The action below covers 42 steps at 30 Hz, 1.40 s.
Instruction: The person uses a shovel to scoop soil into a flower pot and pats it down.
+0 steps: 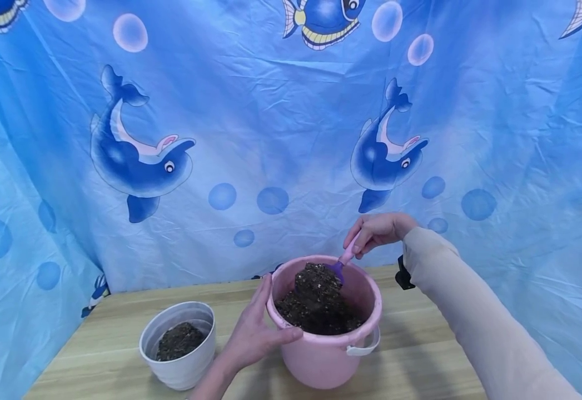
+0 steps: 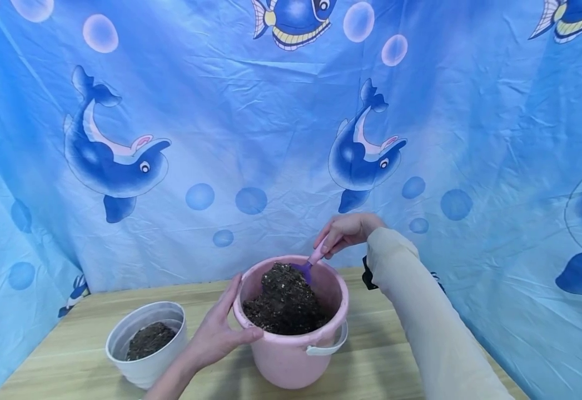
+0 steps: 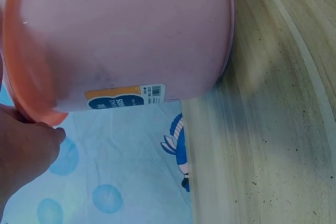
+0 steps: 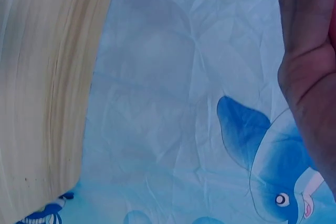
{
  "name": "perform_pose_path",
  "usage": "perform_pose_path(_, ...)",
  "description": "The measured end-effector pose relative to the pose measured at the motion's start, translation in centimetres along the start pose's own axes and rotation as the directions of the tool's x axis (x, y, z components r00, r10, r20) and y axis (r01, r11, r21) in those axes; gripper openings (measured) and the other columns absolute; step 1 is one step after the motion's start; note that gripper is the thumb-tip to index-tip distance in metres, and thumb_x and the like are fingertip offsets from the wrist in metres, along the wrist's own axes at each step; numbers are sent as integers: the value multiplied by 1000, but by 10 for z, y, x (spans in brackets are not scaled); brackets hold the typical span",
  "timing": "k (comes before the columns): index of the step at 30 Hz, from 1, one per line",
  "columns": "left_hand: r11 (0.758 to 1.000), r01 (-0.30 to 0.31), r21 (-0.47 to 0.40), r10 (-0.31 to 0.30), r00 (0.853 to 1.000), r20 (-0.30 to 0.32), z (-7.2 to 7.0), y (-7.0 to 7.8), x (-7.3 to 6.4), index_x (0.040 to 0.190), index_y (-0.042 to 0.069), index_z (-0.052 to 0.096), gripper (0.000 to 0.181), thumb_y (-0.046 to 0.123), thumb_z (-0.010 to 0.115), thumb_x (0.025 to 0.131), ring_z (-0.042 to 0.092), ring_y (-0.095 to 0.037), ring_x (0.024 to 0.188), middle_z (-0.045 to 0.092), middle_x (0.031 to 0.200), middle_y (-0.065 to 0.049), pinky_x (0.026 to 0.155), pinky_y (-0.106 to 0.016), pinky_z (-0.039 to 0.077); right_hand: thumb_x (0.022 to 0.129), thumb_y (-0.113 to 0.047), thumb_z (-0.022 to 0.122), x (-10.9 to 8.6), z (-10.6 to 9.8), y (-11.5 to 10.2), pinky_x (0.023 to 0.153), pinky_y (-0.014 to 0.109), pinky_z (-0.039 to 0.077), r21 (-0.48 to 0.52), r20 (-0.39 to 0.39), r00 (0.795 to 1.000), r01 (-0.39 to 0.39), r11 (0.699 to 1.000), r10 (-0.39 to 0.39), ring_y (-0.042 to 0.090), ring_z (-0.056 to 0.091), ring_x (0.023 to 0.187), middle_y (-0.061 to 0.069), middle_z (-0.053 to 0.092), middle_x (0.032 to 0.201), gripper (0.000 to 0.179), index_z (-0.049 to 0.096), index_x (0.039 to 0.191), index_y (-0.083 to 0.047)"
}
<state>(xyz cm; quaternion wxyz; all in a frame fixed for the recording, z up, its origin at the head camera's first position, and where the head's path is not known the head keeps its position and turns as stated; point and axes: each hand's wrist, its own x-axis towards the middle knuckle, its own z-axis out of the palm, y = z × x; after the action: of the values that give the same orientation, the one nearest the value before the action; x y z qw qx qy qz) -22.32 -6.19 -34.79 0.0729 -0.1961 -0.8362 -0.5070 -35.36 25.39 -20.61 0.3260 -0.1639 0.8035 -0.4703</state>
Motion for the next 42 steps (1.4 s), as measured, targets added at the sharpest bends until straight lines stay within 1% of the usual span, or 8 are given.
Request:
perform_pose_path(5, 1000, -28, 0, 28, 1000, 12, -4, -2, -4, 156, 19, 10, 123, 49, 86, 63, 12, -29, 146, 9, 161, -4, 115, -55, 15, 79, 4, 67, 3, 7, -1, 72, 27, 58, 67, -5, 998, 63, 996, -63, 18, 69, 77, 11, 72, 88, 20, 72, 99, 0)
perform_pose_path(12, 999, -31, 13, 31, 999, 18, -8, -6, -8, 155, 28, 9, 122, 50, 86, 63, 13, -31, 146, 8, 161, -1, 113, -60, 15, 79, 6, 65, 7, 19, 3, 78, 32, 58, 132, -34, 990, 141, 981, -138, 20, 70, 79, 13, 72, 90, 22, 73, 99, 1)
perform_pose_path(19, 999, -29, 29, 28, 999, 26, -11, -6, -11, 154, 34, 8, 125, 54, 86, 59, 13, -24, 146, 7, 160, 7, 113, -58, 16, 81, 7, 64, 5, 30, 19, 73, 27, 59, 208, -69, 990, 138, 968, -127, 17, 71, 75, 12, 73, 86, 20, 75, 92, -6)
perform_pose_path(22, 999, -39, 29, 38, 999, 27, -12, -5, -12, 154, 33, 9, 125, 54, 86, 58, 12, -23, 146, 8, 160, 9, 114, -57, 16, 81, 6, 65, 1, 34, 26, 70, 24, 58, 226, -75, 990, 136, 965, -122, 16, 70, 76, 10, 73, 87, 19, 75, 93, -5)
perform_pose_path(27, 998, -47, 34, 46, 998, 31, -14, -6, -13, 155, 30, 9, 125, 54, 86, 59, 12, -25, 147, 7, 160, 10, 114, -58, 15, 80, 6, 65, -6, 42, 34, 72, 24, 58, 262, -125, 988, 125, 957, -95, 17, 70, 78, 13, 72, 89, 23, 70, 103, 6)
perform_pose_path(32, 998, -61, 31, 60, 998, 32, -14, -6, -14, 155, 32, 9, 123, 53, 86, 60, 11, -24, 146, 6, 160, 11, 113, -59, 16, 81, 6, 65, -12, 50, 40, 77, 26, 58, 286, -202, 977, 123, 950, -66, 18, 71, 81, 14, 72, 92, 40, 56, 118, 18)
perform_pose_path(38, 997, -65, 33, 64, 997, 38, -15, -7, -15, 154, 34, 9, 123, 51, 87, 61, 11, -26, 146, 6, 160, 9, 112, -60, 16, 83, 4, 63, -25, 62, 44, 78, 25, 57, 328, -272, 960, 162, 931, -71, 15, 71, 80, 13, 73, 91, 40, 54, 120, 18)
perform_pose_path(42, 998, -48, 43, 45, 998, 49, -15, -9, -17, 154, 35, 8, 124, 51, 87, 59, 12, -27, 146, 5, 160, 7, 112, -60, 17, 84, 2, 64, -35, 72, 45, 81, 26, 56, 351, -311, 948, 175, 920, -61, 15, 71, 82, 12, 72, 94, 46, 50, 125, 18)
